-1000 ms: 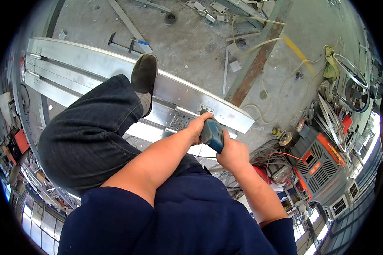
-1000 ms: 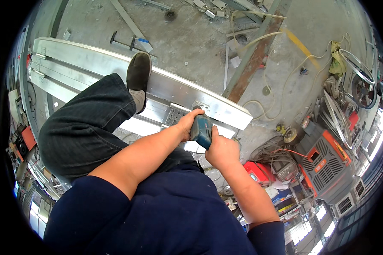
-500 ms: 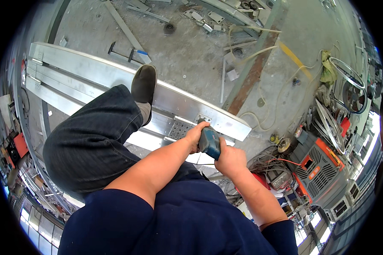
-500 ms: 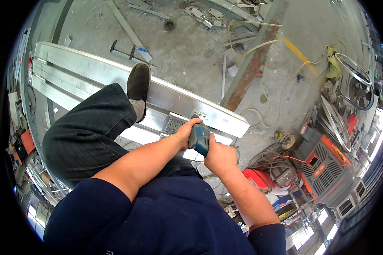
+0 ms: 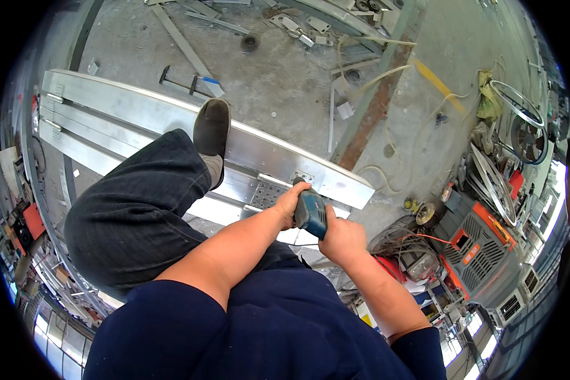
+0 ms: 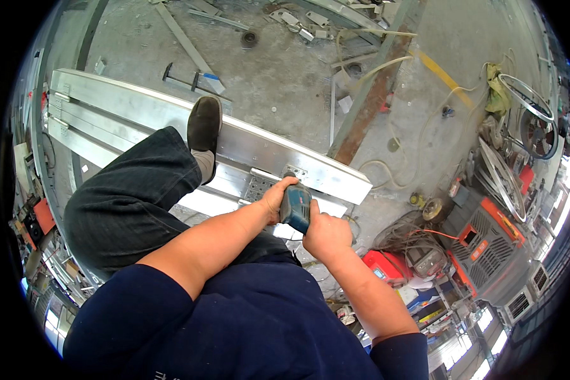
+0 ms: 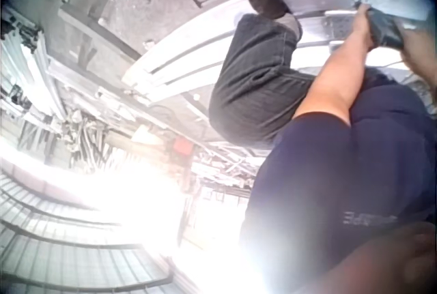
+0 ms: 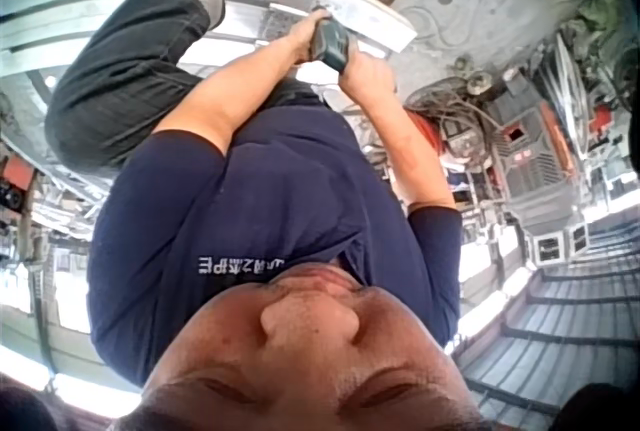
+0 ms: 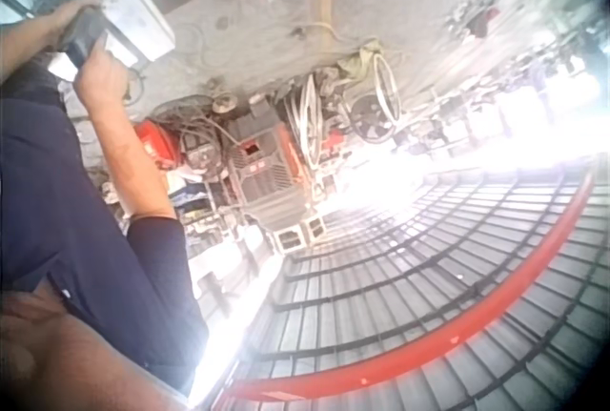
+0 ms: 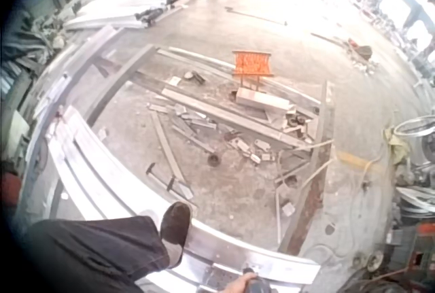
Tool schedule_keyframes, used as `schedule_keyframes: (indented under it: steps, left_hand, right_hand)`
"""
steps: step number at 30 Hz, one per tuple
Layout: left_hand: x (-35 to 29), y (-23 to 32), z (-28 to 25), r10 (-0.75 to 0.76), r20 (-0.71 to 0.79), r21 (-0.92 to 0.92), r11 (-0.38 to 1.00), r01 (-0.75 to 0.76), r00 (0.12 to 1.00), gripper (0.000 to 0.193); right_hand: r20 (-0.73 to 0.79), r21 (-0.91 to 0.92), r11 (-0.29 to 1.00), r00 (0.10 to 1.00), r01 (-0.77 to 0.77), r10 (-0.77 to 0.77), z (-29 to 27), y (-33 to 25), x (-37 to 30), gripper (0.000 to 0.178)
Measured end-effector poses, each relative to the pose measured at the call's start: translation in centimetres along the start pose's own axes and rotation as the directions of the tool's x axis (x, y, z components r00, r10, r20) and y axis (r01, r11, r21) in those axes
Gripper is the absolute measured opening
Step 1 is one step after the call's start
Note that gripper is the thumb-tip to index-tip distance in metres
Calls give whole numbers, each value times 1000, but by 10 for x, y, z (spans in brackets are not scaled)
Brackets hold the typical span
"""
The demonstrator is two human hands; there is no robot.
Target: The person uses a corded drill to drive screws into pre-drilled holes on a metal frame assembly. They repeatedly pick up screws from a nearby container and fasten them into the frame while seated on the floor in a workshop.
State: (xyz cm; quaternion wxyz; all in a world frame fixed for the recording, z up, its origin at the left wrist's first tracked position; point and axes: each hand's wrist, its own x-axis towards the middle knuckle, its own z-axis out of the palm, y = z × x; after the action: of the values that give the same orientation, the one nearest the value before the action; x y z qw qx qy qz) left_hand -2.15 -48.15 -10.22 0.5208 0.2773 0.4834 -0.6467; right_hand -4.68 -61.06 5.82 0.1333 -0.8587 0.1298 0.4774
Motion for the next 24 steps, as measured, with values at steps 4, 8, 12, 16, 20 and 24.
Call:
schedule_keyframes:
  steps: [4, 8, 12, 16, 20, 24]
  left_hand:
    - [-8, 4, 6, -11, 21, -30, 999, 11, 1000, 37]
    - [-7, 3, 5, 24, 0, -50, 998, -24, 1000, 37]
    - [0, 1, 4, 14, -31, -2, 1000, -14, 999, 42]
    - [-4, 3, 5, 17, -10, 4, 1000, -17, 1000, 43]
    - [-1, 2, 4, 15, 12, -19, 1000, -14, 1000, 43]
    - [-7, 3, 6, 23, 22, -33, 999, -22, 999, 41]
  right_hand:
    - [31, -22, 1000, 1000, -3, 4, -5, 2, 0, 70]
    - [39, -14, 1000, 999, 6, -6, -11, 0, 1, 66]
    - [10, -15, 1000, 1000, 11, -10, -2, 5, 3, 71]
    - [6, -19, 1000, 1000, 13, -13, -5, 5, 3, 70]
    - [20, -21, 1000, 1000, 4, -4, -4, 6, 4, 70]
    - [46, -27, 1000, 999, 2, -1, -7, 5, 4, 71]
